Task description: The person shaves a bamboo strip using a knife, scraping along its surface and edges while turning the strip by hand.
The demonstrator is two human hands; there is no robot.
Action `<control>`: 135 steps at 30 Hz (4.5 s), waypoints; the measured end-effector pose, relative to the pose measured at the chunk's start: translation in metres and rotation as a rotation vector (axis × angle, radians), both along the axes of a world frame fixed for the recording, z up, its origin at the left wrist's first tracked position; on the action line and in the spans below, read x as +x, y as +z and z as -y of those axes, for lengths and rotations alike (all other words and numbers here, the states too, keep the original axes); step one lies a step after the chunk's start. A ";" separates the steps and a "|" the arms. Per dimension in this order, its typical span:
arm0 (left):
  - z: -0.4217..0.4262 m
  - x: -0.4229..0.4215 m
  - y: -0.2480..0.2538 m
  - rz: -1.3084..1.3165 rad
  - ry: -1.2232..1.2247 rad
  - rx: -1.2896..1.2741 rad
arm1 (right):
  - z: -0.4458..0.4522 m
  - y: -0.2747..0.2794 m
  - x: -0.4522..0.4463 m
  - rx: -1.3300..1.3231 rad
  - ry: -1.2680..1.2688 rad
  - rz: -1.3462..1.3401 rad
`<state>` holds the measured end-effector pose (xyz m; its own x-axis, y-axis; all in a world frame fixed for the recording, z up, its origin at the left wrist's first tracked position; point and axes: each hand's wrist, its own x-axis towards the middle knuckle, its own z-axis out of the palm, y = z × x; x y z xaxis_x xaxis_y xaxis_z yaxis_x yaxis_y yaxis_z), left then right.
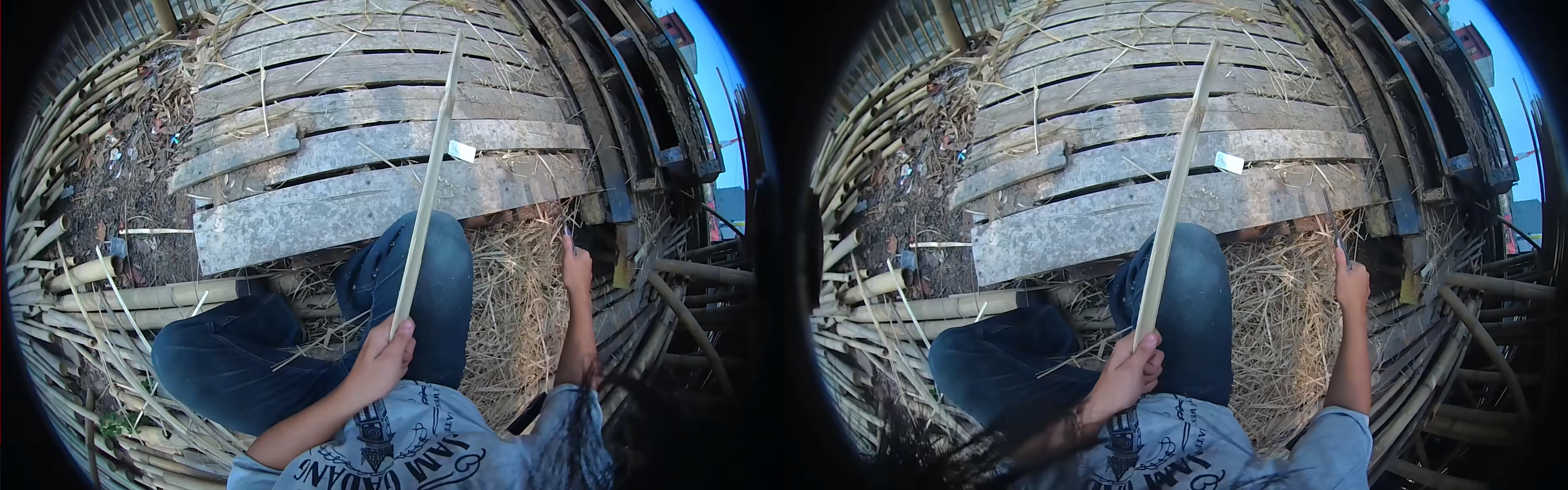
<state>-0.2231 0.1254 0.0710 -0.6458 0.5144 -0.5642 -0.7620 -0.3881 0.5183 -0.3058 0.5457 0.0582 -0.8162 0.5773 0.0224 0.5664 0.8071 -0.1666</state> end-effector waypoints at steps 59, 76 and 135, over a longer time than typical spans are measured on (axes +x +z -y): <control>-0.007 -0.003 0.028 -0.823 -0.290 -0.957 | 0.125 0.010 -0.025 -0.192 0.692 -0.140; 0.000 -0.003 0.021 -0.682 -0.432 -0.953 | 0.141 0.021 0.046 -0.483 0.441 -0.170; 0.054 0.061 -0.018 -0.142 -0.433 -0.401 | 0.197 -0.005 0.043 -0.637 0.372 -0.120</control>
